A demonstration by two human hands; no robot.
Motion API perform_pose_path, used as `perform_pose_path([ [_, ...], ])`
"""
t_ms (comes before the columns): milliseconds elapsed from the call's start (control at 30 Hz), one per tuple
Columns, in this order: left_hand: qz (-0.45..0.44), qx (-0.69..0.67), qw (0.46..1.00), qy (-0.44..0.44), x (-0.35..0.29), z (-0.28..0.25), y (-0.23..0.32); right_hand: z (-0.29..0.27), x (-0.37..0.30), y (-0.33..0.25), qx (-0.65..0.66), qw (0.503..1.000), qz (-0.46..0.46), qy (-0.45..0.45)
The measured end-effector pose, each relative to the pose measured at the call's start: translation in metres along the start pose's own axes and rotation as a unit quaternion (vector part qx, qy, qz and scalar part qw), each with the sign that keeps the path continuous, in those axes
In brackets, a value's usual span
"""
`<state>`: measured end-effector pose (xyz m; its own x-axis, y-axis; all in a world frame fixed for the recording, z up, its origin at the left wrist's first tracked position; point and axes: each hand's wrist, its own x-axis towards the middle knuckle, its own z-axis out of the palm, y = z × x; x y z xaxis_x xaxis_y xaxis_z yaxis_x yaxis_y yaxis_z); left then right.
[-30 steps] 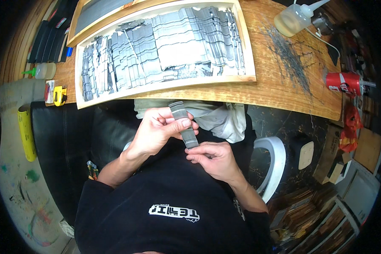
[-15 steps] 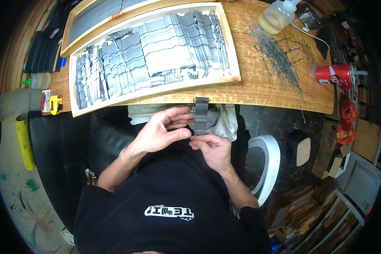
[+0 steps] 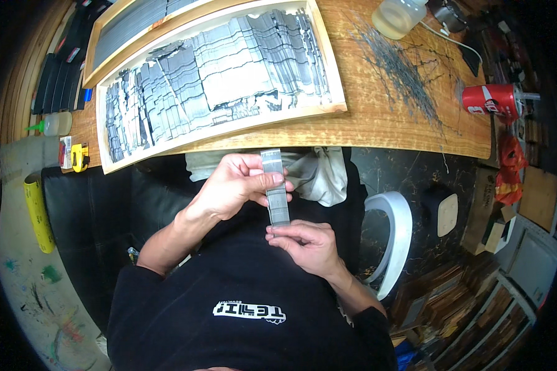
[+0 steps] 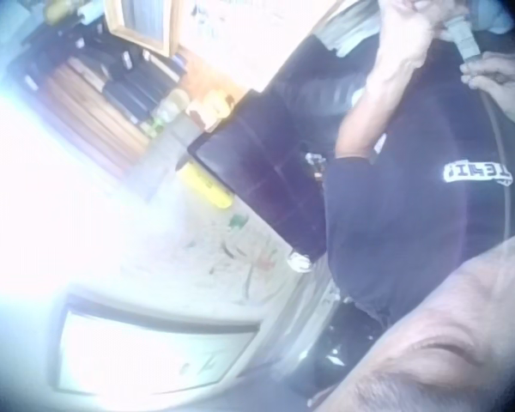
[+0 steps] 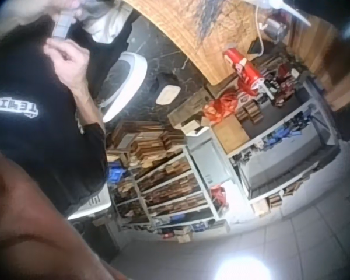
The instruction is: The person assembles small gray metal strips by hand, folding and interlocking them into a larger grid-like structure within a wooden frame. They repeatedly pick up individual strips, align them, and press them into place, occasionally wiping the surface with a cloth.
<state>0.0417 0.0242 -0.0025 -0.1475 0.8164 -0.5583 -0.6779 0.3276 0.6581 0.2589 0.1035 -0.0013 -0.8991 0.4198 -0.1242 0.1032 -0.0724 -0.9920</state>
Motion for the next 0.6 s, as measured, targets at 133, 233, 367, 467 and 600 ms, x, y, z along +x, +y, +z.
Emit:
perform_pose_path([
  [133,-0.013,-0.002,1.0,-0.009,0.002,-0.005,0.007,0.006,0.008,0.005,-0.004,1.0,-0.012,0.001],
  [233,-0.026,0.017,0.999,-0.012,0.001,-0.008,0.008,0.004,0.008,0.002,-0.006,0.999,0.041,-0.021],
  [367,0.013,0.051,0.999,-0.013,-0.011,0.001,0.014,-0.025,0.04,-0.021,-0.088,0.994,-0.064,-0.007],
  [467,0.056,0.103,0.993,-0.009,-0.027,0.014,0.011,-0.029,0.071,-0.047,-0.029,0.995,0.059,0.075],
  [600,0.09,0.191,0.977,-0.03,-0.039,0.012,0.009,-0.011,0.095,-0.052,-0.034,0.997,0.062,0.011],
])
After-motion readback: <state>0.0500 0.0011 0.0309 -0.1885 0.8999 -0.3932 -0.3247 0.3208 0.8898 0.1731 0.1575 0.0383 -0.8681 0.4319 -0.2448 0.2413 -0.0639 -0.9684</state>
